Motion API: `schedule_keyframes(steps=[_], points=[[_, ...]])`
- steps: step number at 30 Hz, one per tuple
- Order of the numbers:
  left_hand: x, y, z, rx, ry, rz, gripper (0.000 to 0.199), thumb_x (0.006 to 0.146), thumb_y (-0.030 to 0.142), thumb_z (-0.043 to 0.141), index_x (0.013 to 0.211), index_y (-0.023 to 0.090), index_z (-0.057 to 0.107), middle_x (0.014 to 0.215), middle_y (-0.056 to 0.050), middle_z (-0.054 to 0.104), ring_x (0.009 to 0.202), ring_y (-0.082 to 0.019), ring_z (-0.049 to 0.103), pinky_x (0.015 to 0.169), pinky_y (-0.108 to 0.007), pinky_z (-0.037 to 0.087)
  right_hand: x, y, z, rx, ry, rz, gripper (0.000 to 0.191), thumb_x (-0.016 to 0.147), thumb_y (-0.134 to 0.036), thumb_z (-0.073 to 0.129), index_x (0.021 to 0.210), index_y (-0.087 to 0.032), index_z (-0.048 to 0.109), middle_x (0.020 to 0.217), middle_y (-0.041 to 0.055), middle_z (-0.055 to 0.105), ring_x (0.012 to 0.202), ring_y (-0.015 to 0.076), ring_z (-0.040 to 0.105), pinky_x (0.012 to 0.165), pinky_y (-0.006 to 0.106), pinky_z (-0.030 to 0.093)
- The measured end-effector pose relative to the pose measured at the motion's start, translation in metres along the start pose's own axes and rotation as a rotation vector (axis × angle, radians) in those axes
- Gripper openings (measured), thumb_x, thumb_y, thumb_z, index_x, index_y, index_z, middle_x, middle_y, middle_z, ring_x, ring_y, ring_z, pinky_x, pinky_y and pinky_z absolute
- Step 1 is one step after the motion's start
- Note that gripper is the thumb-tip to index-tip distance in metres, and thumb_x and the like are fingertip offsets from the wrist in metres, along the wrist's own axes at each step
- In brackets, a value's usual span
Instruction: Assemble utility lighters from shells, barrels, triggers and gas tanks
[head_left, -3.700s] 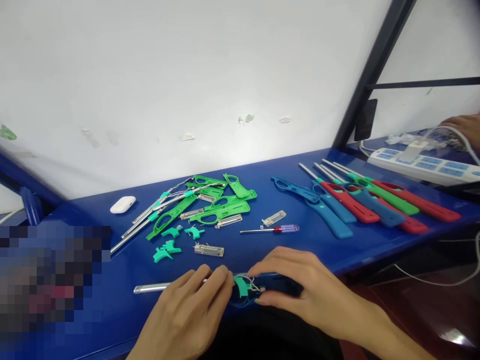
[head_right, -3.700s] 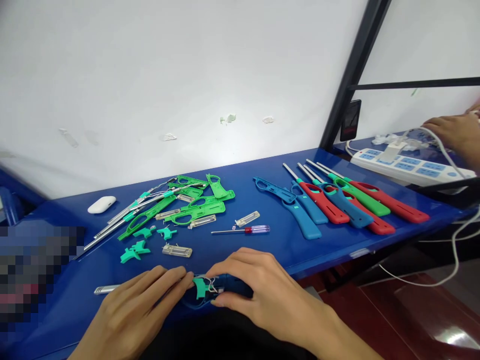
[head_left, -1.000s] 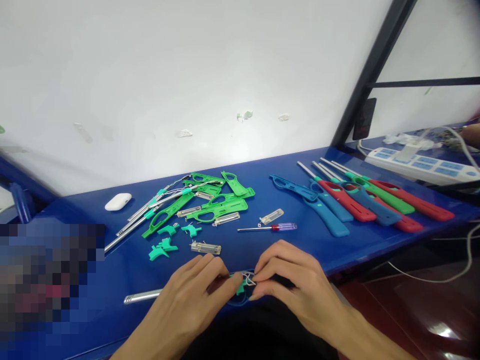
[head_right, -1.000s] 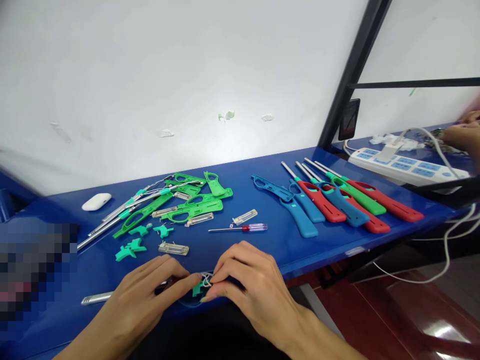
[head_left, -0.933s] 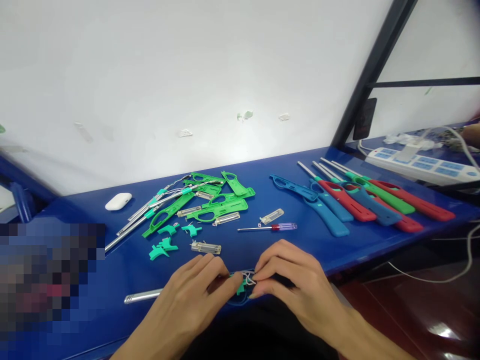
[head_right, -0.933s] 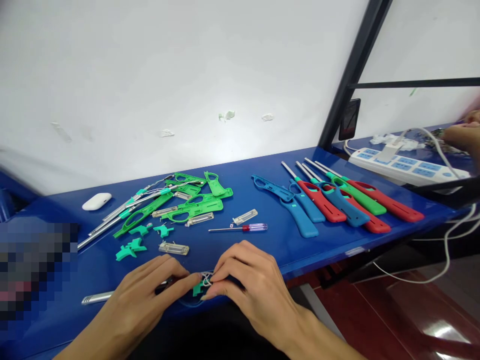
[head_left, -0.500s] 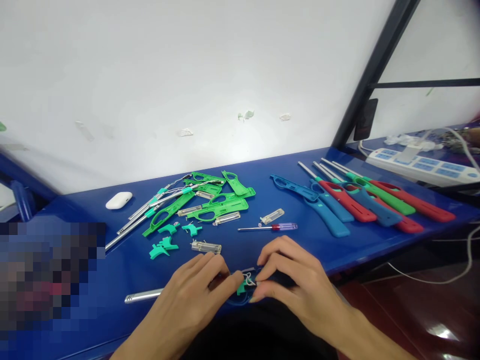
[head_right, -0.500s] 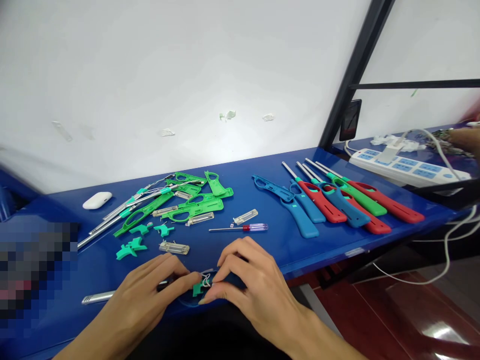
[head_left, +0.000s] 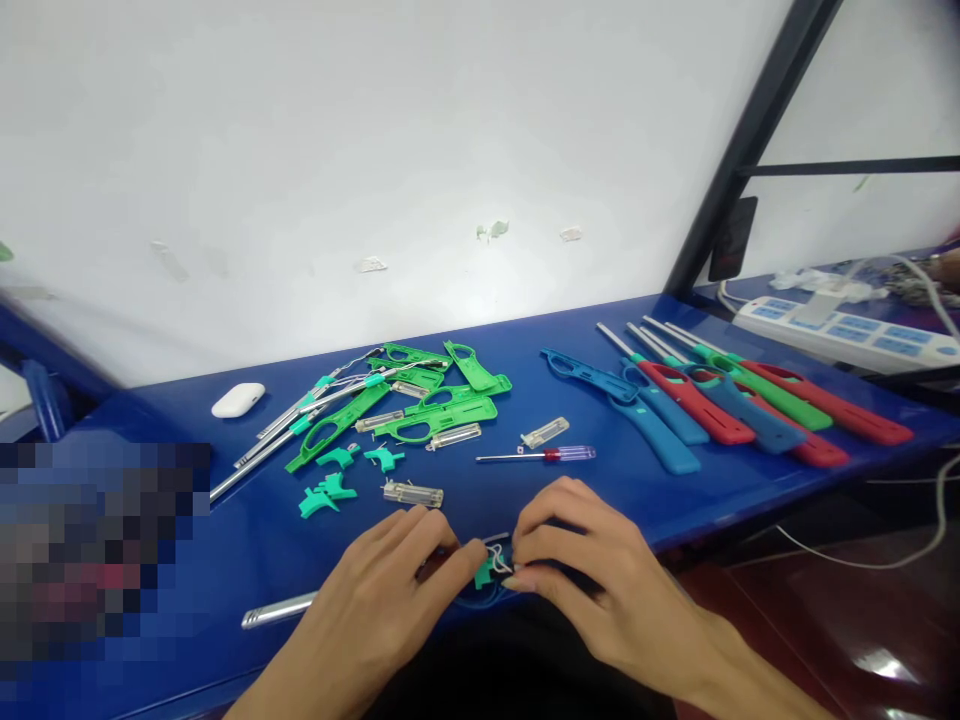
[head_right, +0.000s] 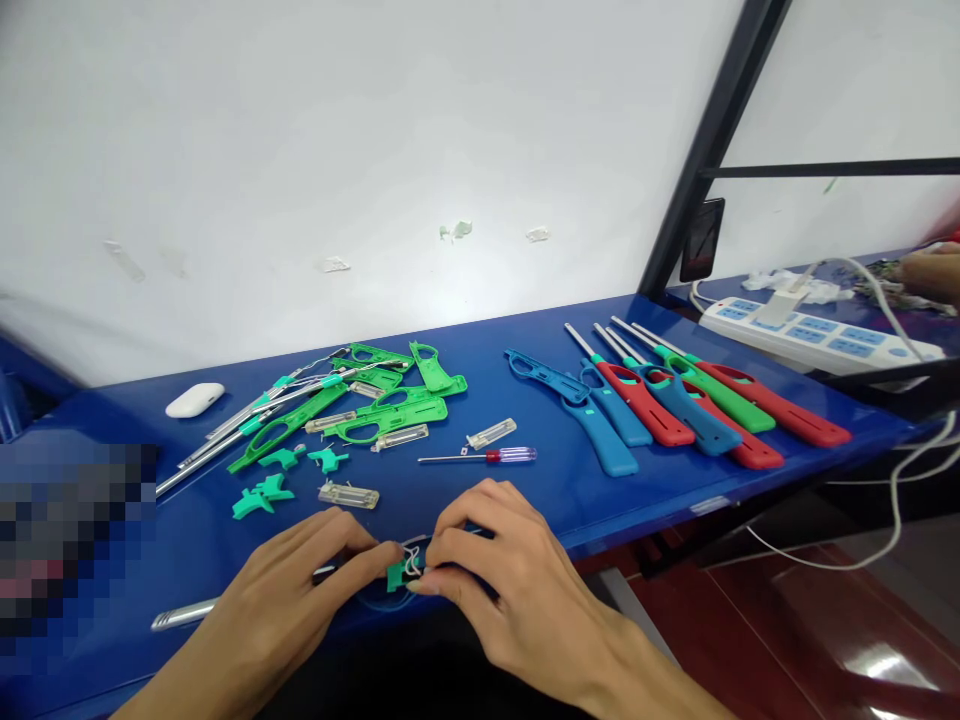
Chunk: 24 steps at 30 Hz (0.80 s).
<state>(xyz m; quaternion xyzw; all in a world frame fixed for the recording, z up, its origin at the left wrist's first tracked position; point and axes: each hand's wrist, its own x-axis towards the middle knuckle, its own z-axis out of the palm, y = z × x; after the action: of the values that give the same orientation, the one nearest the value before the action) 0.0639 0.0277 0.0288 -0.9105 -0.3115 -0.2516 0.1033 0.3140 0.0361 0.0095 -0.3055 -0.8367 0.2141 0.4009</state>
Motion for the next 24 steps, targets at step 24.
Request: schedule_keyframes(steps=[24], points=[[0.012,0.005,-0.006,-0.009,0.09,0.05,0.039,0.112,0.011,0.029,0.114,0.018,0.067,0.089,-0.002,0.071,0.078,-0.015,0.066,0.077,-0.026,0.055,0.003,-0.008,0.009,0.019,0.178,0.076,0.014,0.1,-0.013,0.069,0.089,-0.023,0.07,0.087,-0.0019,0.069,0.079,0.0135,0.063,0.075,0.03,0.046]])
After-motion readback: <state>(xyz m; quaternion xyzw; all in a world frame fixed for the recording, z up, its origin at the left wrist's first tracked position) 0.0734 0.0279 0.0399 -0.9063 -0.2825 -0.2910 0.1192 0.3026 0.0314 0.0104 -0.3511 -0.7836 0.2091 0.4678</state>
